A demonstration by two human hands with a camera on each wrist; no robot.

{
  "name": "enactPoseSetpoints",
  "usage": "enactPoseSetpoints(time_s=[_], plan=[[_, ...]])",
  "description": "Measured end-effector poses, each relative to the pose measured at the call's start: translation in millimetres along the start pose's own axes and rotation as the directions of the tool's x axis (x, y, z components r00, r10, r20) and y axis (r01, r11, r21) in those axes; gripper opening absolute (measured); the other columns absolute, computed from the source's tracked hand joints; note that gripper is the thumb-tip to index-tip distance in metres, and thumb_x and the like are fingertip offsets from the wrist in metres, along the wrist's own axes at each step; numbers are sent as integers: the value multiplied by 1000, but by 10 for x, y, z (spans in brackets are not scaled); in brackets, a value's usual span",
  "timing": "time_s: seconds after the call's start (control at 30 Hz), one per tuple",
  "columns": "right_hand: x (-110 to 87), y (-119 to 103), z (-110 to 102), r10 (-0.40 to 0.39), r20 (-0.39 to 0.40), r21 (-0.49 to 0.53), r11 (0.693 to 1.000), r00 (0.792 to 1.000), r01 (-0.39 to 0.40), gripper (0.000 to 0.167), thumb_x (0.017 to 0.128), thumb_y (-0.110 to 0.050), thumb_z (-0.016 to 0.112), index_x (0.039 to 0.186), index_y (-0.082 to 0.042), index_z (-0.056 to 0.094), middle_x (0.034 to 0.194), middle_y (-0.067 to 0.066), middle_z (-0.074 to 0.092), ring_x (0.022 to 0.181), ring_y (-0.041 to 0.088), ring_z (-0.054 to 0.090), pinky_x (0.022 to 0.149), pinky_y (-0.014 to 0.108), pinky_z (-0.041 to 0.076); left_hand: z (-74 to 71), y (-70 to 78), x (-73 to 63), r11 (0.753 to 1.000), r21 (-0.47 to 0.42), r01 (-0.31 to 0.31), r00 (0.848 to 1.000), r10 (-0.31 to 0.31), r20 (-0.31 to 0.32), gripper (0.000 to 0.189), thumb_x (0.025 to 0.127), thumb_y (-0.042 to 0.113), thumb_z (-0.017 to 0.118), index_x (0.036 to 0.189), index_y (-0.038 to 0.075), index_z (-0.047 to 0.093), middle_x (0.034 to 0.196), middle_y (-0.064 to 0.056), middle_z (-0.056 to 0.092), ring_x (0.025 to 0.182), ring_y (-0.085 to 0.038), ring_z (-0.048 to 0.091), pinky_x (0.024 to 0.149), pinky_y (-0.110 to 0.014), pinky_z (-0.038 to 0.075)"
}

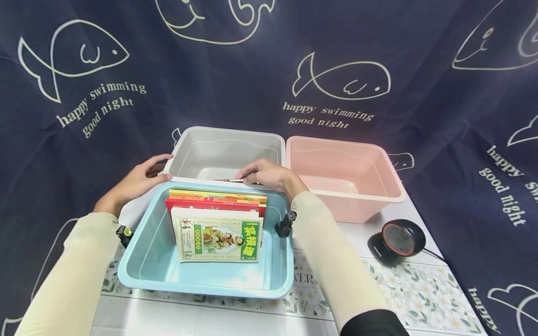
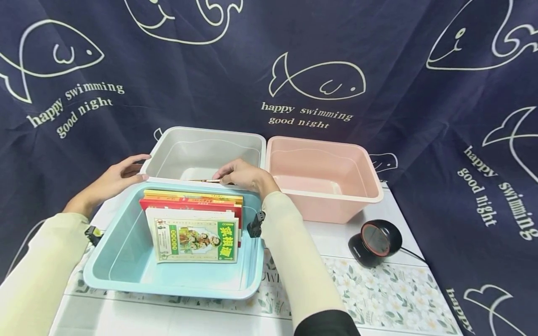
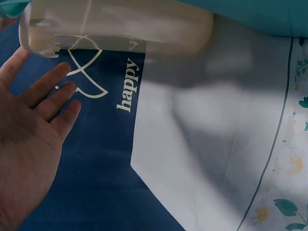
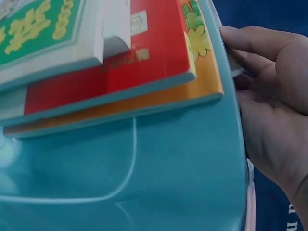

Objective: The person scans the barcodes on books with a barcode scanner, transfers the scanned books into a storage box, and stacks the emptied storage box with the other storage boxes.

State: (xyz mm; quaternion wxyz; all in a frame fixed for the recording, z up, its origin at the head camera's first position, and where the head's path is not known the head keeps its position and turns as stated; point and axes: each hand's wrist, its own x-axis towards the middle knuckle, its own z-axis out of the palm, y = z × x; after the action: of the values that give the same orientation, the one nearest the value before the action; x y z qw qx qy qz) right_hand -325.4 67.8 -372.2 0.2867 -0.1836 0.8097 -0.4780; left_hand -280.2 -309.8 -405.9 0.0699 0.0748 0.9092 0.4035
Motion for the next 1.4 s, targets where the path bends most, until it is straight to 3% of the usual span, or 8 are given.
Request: enactPoseSetpoints(time_s=[0.2, 0.47, 0.83, 0.97, 1.13, 1.3, 1.4], plan=[[12, -18, -23, 18, 51, 1, 1000, 999, -18, 26, 98, -2, 60, 119, -4, 76, 127, 10, 73, 119, 18, 62, 115, 39, 43, 6, 0, 4, 1000, -12, 8, 1000, -8, 2, 76, 102, 48, 60, 165, 26, 24, 159, -26, 42, 144, -50, 45, 113, -75, 34], [20, -15, -24, 20, 50, 24, 999, 999, -22, 27, 98, -1, 60, 121, -3, 76, 130, 10, 72, 125, 18, 60, 120, 42, 39, 15, -4, -6, 1000, -18, -2, 1000, 2, -2, 76, 102, 47, 60, 165, 25, 24, 158, -26, 43, 141, -50, 46, 112, -75, 35], [-67, -84, -49, -30, 25, 105, 994, 999, 27, 31, 97, 3, 59, 125, 1, 72, 130, 17, 71, 118, 19, 66, 110, 36, 51, 17, -11, -4, 1000, -28, -8, 1000, 8, 13, 76, 103, 47, 60, 165, 24, 23, 157, -27, 44, 141, -50, 47, 112, -75, 36], [-162, -199, -100, -97, -13, 104, 990, 995, 98, 30, 98, 3, 58, 125, 2, 71, 125, 17, 72, 121, 23, 68, 106, 36, 55, 4, -18, -5, 1000, -26, -10, 1000, 10, 7, 76, 102, 46, 61, 165, 25, 23, 158, -27, 43, 141, -51, 47, 111, -76, 35], [-361, -306, -157, -151, -6, 91, 984, 988, 151, 28, 99, 2, 58, 124, 0, 71, 121, 15, 73, 120, 26, 68, 103, 37, 57, -4, -13, 1, 1000, -23, -7, 1000, 7, 0, 75, 103, 44, 61, 165, 25, 23, 158, -27, 43, 142, -50, 47, 112, -75, 36], [-588, -292, -127, -188, -3, 68, 980, 982, 187, 31, 97, 2, 61, 127, 5, 68, 123, 20, 72, 116, 29, 70, 102, 39, 58, 9, -5, 9, 1000, -22, -12, 1000, 13, 11, 76, 103, 43, 61, 166, 24, 21, 158, -28, 42, 142, -51, 46, 112, -76, 35], [-731, -254, -74, -211, 25, -5, 977, 977, 211, 32, 96, -2, 65, 127, 4, 68, 124, 19, 73, 114, 27, 72, 100, 35, 59, 12, -8, 7, 1000, -22, -9, 1000, 9, 8, 76, 103, 41, 61, 165, 23, 22, 157, -28, 43, 141, -51, 47, 111, -76, 36]])
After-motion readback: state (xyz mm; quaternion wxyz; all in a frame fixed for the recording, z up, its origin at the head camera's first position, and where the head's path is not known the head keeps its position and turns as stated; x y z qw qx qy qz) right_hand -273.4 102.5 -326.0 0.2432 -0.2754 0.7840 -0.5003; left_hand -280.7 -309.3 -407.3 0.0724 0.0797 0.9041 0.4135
